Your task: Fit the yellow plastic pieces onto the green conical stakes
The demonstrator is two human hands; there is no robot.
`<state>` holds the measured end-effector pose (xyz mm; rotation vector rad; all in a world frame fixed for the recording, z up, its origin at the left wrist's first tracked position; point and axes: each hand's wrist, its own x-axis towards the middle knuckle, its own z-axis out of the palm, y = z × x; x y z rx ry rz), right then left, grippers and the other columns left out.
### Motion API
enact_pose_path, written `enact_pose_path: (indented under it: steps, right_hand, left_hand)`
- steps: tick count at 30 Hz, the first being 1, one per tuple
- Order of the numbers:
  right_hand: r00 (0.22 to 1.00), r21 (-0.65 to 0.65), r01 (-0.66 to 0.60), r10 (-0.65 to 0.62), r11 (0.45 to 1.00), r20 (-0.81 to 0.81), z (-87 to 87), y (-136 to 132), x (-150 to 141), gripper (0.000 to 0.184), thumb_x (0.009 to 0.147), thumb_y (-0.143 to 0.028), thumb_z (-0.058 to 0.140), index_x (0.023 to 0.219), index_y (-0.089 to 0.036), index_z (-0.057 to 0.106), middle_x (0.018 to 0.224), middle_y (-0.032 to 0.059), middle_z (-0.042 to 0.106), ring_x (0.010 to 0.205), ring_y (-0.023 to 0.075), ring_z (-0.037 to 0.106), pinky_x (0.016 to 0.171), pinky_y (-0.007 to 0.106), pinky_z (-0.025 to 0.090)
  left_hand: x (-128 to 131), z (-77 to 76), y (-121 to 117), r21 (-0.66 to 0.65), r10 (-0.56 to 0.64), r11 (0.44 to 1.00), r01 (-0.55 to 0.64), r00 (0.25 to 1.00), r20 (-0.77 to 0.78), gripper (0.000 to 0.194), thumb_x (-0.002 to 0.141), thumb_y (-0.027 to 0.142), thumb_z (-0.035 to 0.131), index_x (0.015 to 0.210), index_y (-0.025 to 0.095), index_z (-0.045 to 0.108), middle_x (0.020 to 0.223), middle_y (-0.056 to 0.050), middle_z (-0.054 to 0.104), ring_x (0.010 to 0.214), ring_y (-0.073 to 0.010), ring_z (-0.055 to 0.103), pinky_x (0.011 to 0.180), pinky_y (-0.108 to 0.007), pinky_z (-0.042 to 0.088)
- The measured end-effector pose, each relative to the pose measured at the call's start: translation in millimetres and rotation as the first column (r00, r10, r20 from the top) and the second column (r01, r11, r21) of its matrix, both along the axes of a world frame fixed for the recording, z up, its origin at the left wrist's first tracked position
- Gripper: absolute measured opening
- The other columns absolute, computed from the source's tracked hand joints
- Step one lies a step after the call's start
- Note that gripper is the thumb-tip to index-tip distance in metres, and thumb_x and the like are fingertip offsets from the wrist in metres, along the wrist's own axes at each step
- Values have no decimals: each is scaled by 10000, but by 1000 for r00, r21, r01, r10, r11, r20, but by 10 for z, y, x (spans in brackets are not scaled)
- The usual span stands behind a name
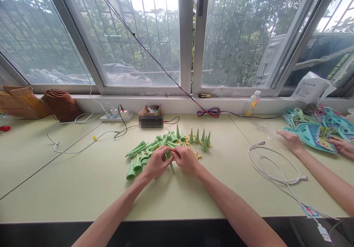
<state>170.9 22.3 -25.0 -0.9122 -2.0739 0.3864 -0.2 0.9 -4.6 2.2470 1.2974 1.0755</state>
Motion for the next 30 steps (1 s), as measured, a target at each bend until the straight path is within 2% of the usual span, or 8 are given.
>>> enact_pose_path:
  steps: [30]
  right_hand:
    - [1000,-2,6,-6,1000,25,0,-2,4,173,949,-188,495,830,-191,622,716,18,621,632,145,537,593,247,390]
  left_hand:
    - [-5,7,-15,-13,6,1000,-6,1000,-9,122,853,208,596,953,196,666,902,-29,623,570,-100,507,615,-263,466]
